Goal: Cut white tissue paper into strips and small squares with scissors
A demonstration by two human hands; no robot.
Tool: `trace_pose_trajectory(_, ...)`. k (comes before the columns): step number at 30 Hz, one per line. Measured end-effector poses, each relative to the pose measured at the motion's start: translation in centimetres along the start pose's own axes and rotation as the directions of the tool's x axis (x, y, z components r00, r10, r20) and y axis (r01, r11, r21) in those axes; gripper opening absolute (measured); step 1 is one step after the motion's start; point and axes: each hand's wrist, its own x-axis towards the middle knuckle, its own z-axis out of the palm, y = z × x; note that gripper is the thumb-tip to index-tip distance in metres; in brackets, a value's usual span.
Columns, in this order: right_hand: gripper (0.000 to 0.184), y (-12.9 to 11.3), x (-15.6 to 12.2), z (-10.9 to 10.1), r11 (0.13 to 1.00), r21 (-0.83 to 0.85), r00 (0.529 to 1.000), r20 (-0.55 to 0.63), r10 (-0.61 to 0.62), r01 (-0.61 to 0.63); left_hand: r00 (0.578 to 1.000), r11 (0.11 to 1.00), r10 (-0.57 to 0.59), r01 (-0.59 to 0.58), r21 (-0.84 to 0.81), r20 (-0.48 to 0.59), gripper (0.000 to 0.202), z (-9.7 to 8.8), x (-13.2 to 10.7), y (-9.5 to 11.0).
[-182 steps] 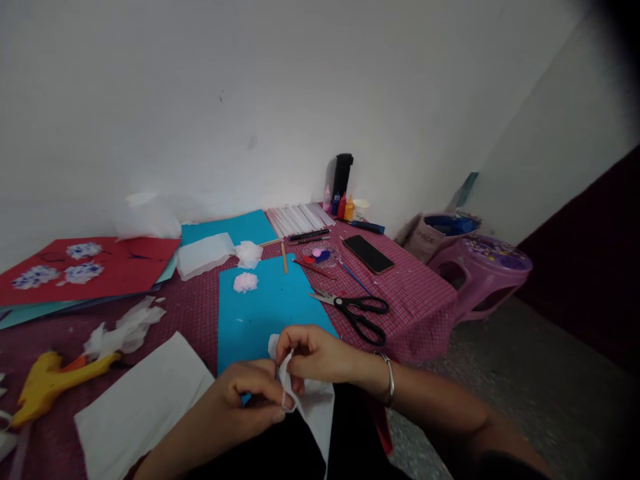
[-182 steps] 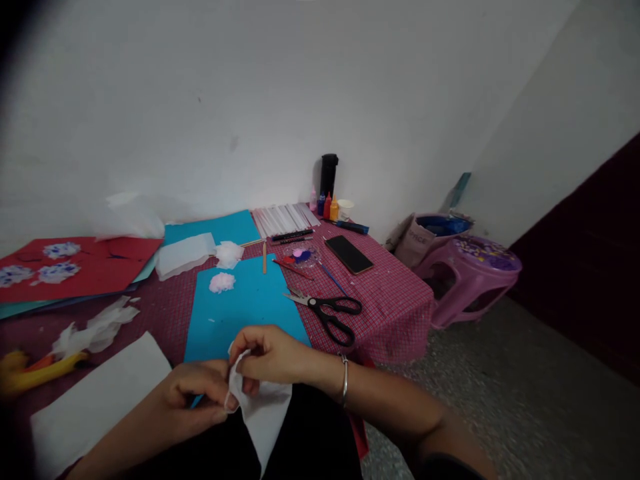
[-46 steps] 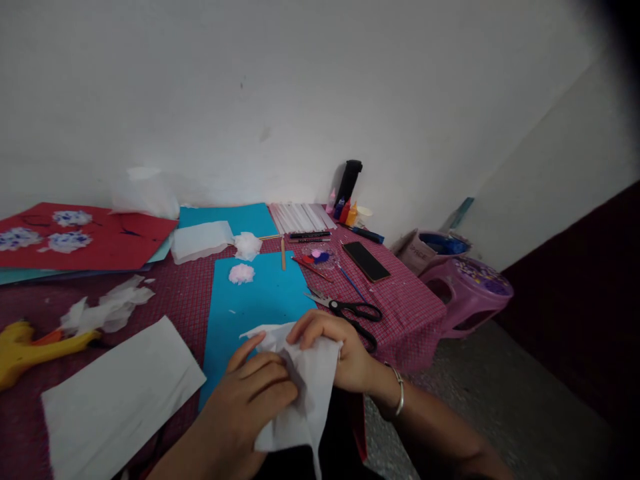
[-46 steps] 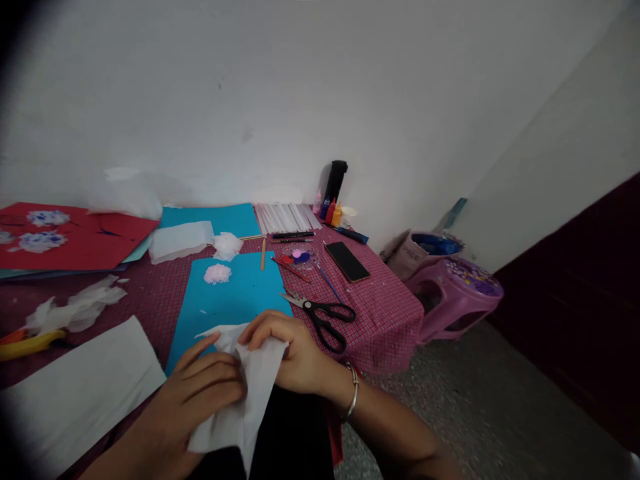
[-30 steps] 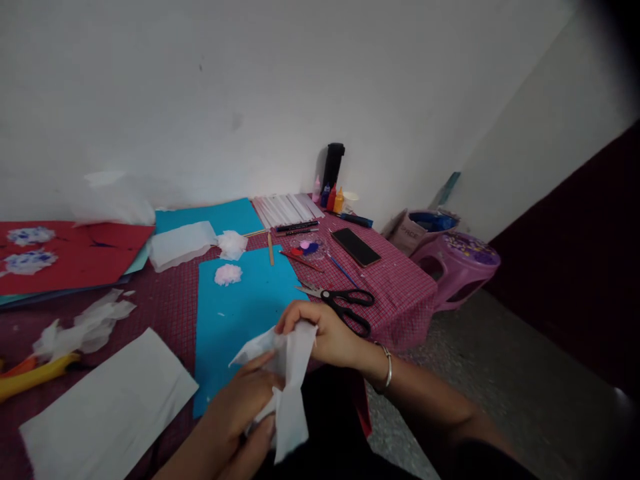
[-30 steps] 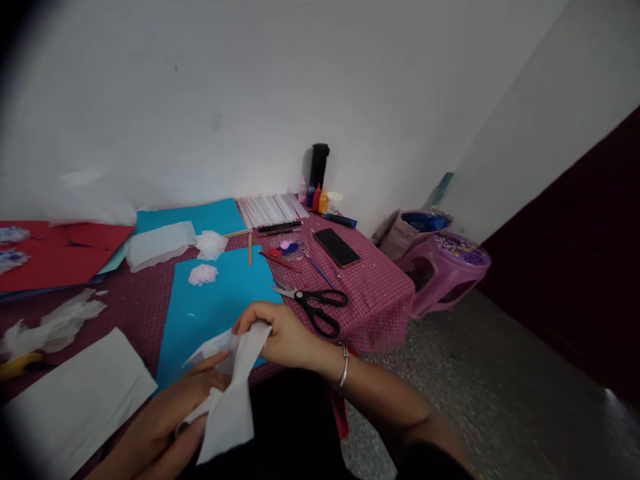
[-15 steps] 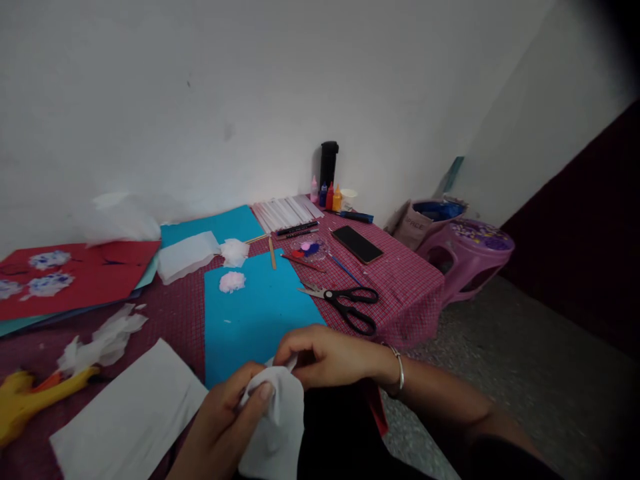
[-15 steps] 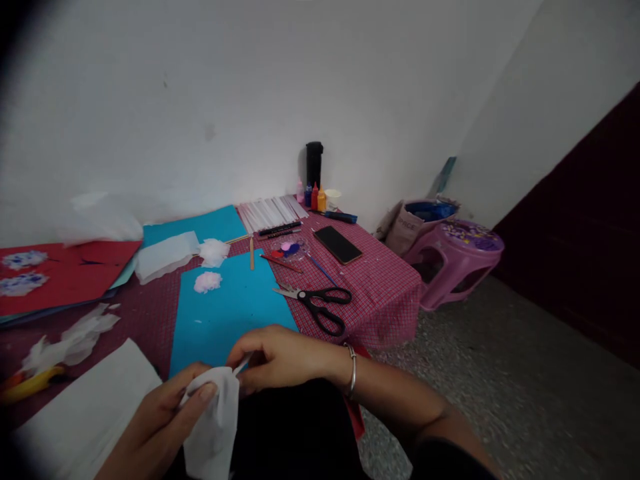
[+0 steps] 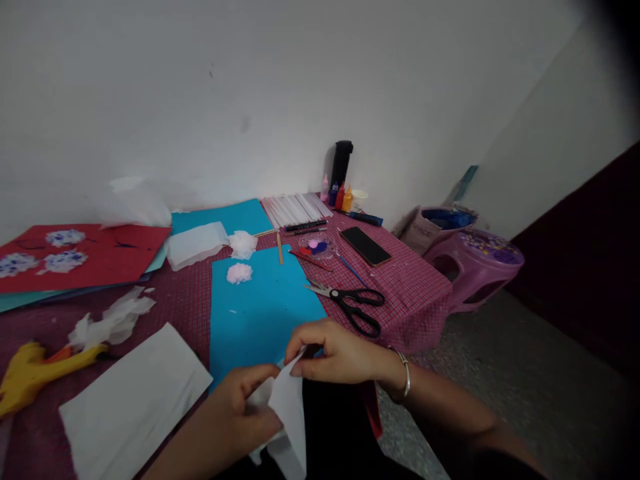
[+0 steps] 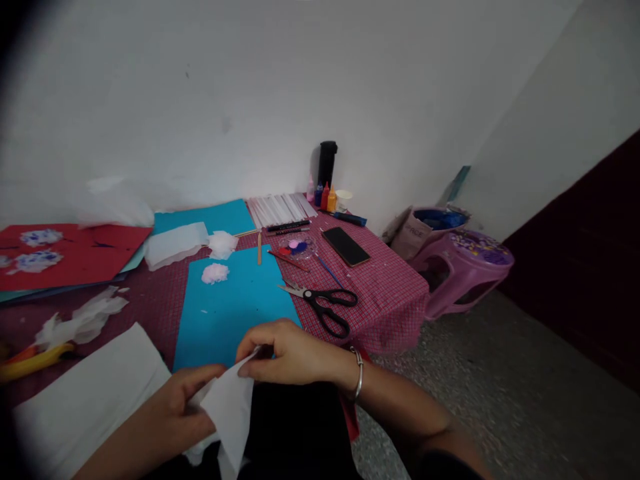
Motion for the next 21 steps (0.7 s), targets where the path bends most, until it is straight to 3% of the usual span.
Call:
trace_pose_trajectory(3,0.010,0.2,0.1,0.2,0.999,0.033,1.000,0.004,0.018,-0.018,0.998,0.997,0.067,-0.068,0.031,0.012,0.015,0.7,0.1,0.3)
trace_pose_trajectory(6,0.013,1.3,0.5,0.3,0.980,0.180,0.996,-0.016,0.087,-0.082,0.978,0.976,0.209,-0.210,0.059,0.030,0.020,0.4,-0.2,0.7)
trace_pose_trajectory(9,0.018,2.6,0.9,0.4,0.936,0.327,0.987,-0.047,0.152,-0.128,0.962,0.959,0.266,-0.270,0.089,0.060,0.021,-0.2,-0.6,0.9)
trace_pose_trajectory(12,0.020,3.1,0.9,0.4,0.907,0.379,0.978,-0.016,0.206,-0.185,0.976,0.969,0.214,-0.217,0.115,0.037,0.019,-0.5,-0.7,0.7)
trace_pose_trajectory(17,0.031,1.9,0.2,0.3,0.836,0.460,0.954,0.169,0.247,-0.298,0.993,0.988,0.118,-0.115,0.101,-0.030,0.017,-0.1,-0.4,0.4)
trace_pose_trajectory(21,0.024,1.1,0.0,0.3,0.855,0.445,0.963,0.155,0.219,-0.266,0.985,0.985,0.136,-0.123,0.121,-0.104,0.019,0.1,-0.3,0.0)
